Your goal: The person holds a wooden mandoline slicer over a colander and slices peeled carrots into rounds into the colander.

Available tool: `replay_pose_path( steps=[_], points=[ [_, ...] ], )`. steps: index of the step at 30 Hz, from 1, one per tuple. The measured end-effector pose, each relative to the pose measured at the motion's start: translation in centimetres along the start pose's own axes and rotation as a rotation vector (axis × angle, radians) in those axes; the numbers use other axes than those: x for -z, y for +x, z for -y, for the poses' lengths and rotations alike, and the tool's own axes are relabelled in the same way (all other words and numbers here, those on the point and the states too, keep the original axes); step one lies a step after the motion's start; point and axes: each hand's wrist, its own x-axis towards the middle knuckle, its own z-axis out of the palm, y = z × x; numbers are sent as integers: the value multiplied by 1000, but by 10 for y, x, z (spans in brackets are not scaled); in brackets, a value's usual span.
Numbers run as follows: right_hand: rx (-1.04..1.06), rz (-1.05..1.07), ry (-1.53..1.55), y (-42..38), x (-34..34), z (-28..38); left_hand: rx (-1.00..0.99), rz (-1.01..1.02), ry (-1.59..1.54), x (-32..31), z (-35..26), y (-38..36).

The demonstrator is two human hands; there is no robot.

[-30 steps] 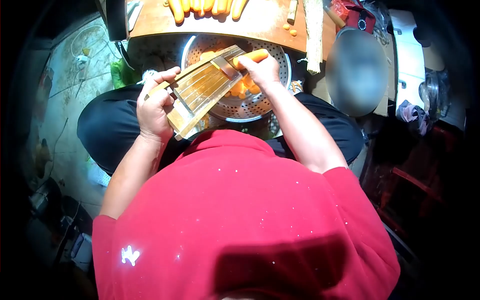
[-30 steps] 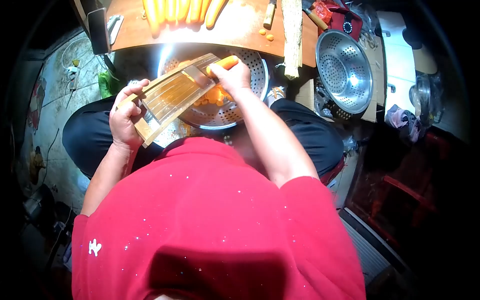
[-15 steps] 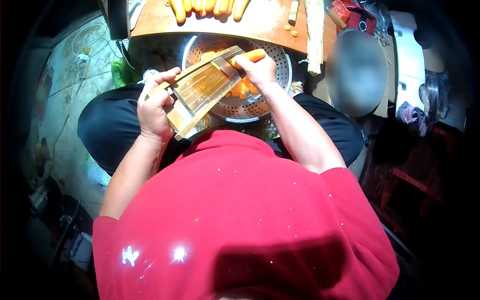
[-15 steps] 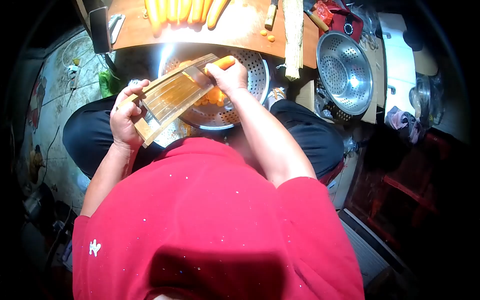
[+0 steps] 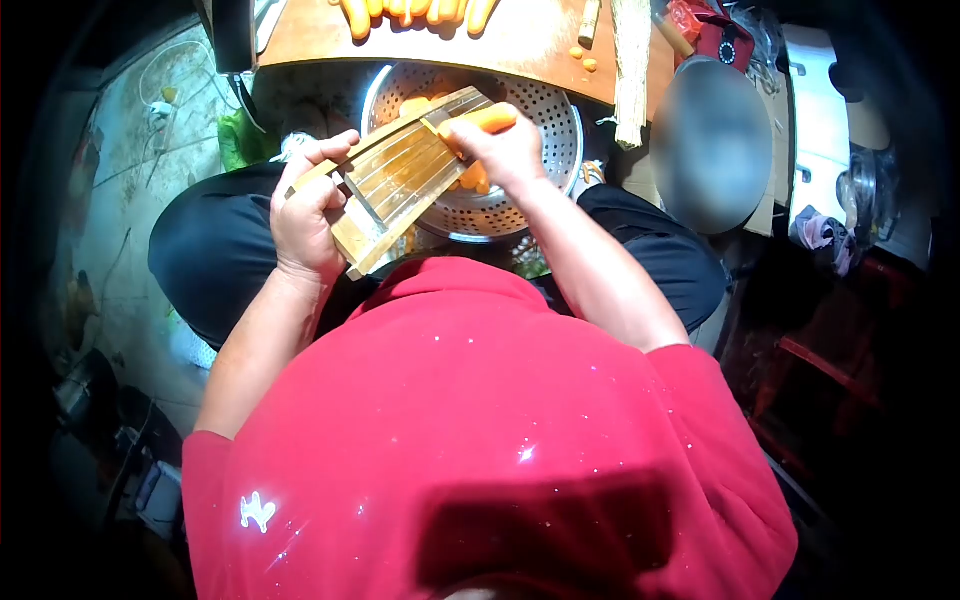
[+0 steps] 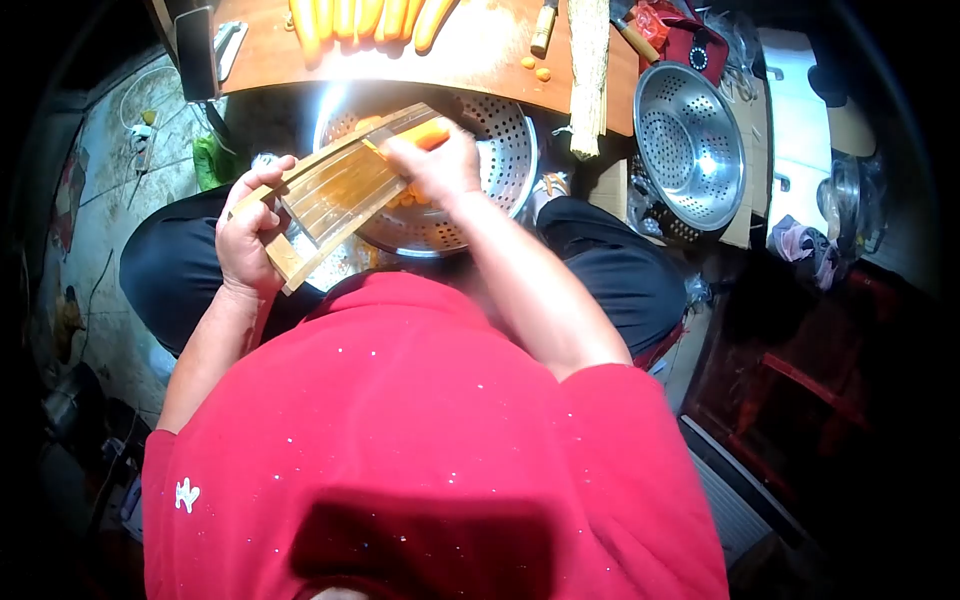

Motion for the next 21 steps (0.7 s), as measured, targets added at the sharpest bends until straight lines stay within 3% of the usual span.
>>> replay_pose_path(
  steps=[3,6,8,18,21],
  points=[
    [132,136,-17,-29,-11,22,10,-11,-10,-1,0,-1],
    [83,0,-25,-4,-4,-7,-7,-4,12,2,2,2],
    [-60,-69,-83,20,8,-25,-19,7,39,1,4,0],
    [-43,-39,-198,20,18,-21,-13,16,-18,1,0,2],
    [79,-126,-143,25,20,-30,-22,2,-37,-2,-1,1]
  ],
)
